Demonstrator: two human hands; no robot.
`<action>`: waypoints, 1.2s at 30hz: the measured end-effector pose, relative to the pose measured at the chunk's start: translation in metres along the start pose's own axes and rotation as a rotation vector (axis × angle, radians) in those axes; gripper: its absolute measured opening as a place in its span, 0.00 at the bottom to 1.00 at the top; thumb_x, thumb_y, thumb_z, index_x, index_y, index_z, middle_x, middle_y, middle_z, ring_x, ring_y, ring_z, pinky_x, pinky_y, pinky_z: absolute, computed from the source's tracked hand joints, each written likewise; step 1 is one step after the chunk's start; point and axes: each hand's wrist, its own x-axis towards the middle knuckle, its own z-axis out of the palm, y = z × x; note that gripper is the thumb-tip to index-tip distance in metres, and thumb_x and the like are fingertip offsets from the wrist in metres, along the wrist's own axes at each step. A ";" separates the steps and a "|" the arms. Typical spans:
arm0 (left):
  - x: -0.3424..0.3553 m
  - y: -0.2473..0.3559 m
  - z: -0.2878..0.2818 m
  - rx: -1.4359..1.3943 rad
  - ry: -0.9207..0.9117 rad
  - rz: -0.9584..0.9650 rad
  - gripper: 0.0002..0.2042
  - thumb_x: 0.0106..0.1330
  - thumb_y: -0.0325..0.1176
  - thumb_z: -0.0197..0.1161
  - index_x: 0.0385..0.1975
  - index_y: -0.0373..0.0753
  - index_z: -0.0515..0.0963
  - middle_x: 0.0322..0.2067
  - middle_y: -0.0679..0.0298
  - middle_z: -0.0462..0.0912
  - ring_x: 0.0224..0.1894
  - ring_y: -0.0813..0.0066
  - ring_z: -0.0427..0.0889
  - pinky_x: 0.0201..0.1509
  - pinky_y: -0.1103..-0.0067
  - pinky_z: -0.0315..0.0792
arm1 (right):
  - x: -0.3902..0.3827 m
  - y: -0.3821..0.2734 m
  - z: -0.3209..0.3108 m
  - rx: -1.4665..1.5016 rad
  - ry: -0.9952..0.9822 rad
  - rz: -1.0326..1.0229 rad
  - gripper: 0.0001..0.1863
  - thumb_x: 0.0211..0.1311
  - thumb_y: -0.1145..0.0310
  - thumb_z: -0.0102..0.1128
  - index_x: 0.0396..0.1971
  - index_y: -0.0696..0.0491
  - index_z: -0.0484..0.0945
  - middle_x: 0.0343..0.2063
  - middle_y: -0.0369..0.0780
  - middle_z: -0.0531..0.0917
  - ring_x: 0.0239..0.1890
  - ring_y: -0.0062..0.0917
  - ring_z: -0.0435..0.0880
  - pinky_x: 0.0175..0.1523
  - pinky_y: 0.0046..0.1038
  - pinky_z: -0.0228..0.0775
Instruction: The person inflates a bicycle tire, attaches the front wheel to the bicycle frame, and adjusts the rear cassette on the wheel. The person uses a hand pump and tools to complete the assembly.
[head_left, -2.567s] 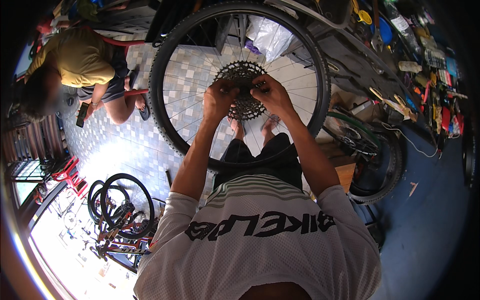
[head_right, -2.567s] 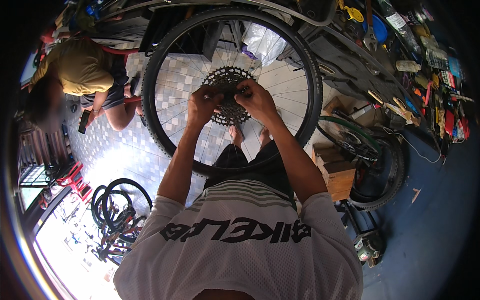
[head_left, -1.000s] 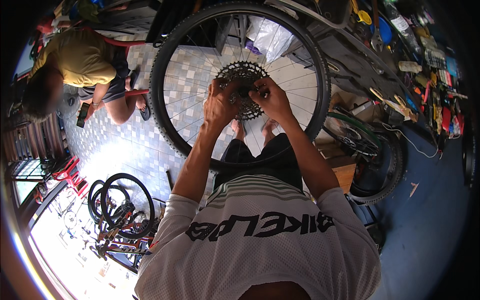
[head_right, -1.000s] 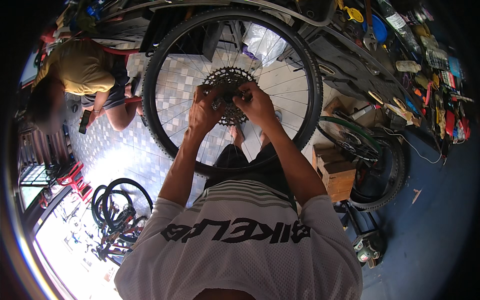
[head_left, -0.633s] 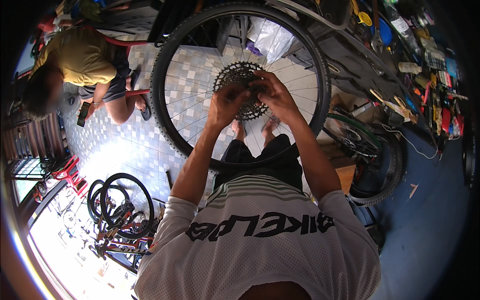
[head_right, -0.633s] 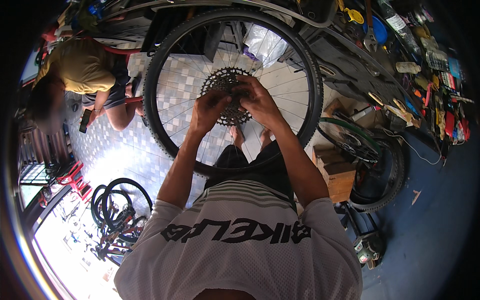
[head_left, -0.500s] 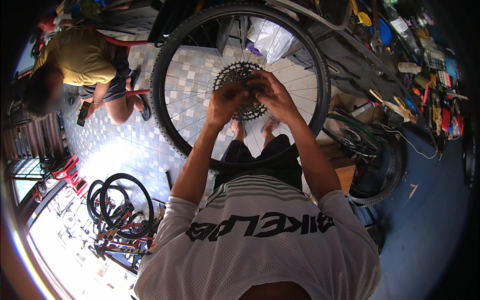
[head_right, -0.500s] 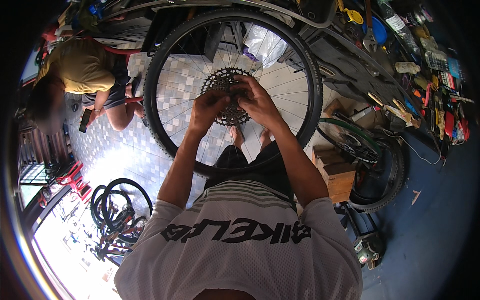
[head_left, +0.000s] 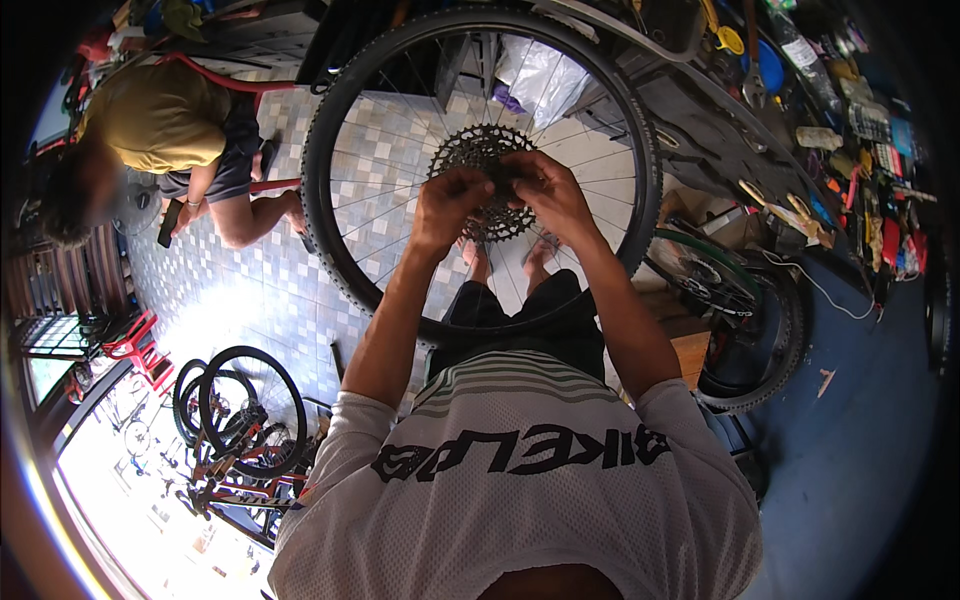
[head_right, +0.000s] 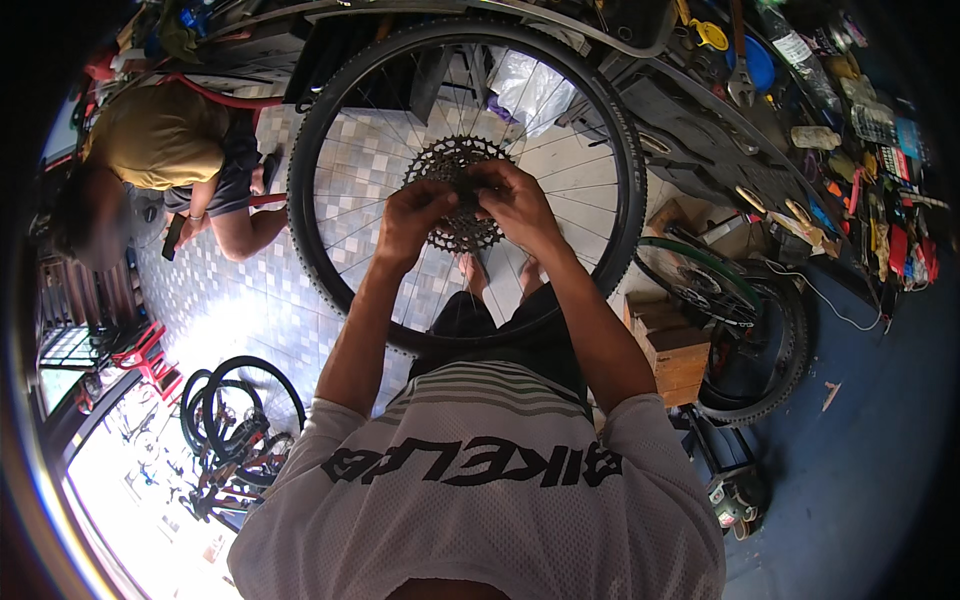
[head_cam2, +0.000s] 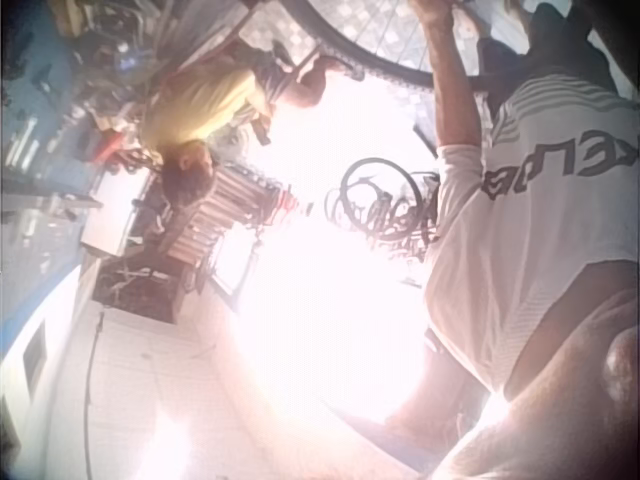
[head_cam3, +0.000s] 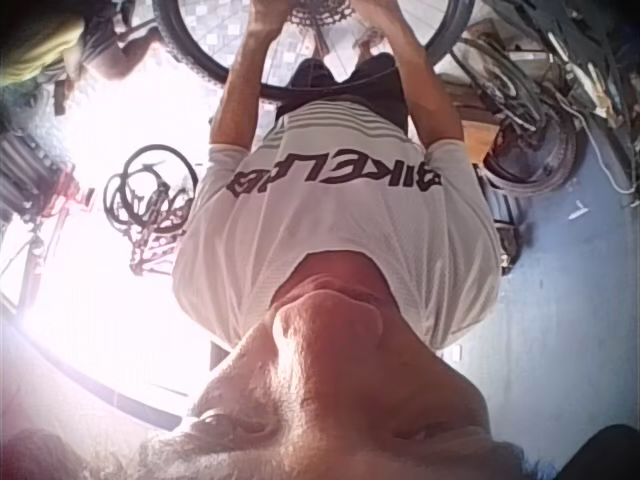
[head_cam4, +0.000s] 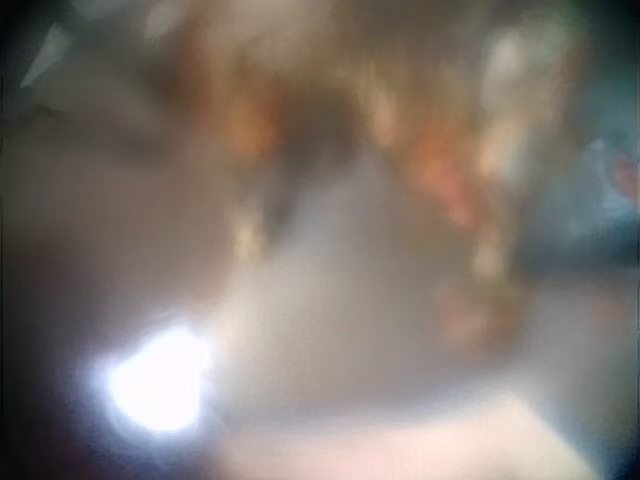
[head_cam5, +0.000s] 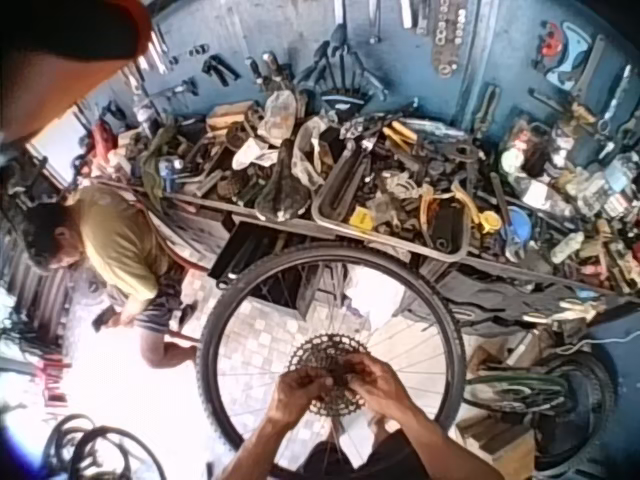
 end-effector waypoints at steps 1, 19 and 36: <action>0.001 -0.001 0.000 0.004 0.003 -0.001 0.12 0.66 0.31 0.71 0.45 0.32 0.81 0.33 0.64 0.85 0.34 0.80 0.83 0.35 0.81 0.80 | 0.001 0.001 -0.001 -0.003 0.008 -0.001 0.18 0.65 0.83 0.53 0.55 0.58 0.76 0.47 0.40 0.82 0.43 0.21 0.83 0.45 0.24 0.81; -0.008 0.014 0.003 -0.078 -0.040 -0.078 0.12 0.65 0.29 0.71 0.44 0.31 0.83 0.35 0.63 0.86 0.37 0.76 0.85 0.39 0.80 0.80 | 0.004 0.002 0.002 0.442 -0.151 0.110 0.19 0.76 0.69 0.50 0.61 0.58 0.74 0.53 0.43 0.82 0.48 0.25 0.83 0.50 0.30 0.80; -0.001 0.011 -0.007 0.132 0.152 0.034 0.09 0.68 0.32 0.68 0.41 0.33 0.85 0.26 0.66 0.84 0.26 0.82 0.80 0.27 0.81 0.76 | 0.004 -0.001 -0.003 0.331 0.022 0.268 0.19 0.74 0.54 0.60 0.52 0.55 0.81 0.39 0.37 0.85 0.37 0.21 0.85 0.40 0.25 0.78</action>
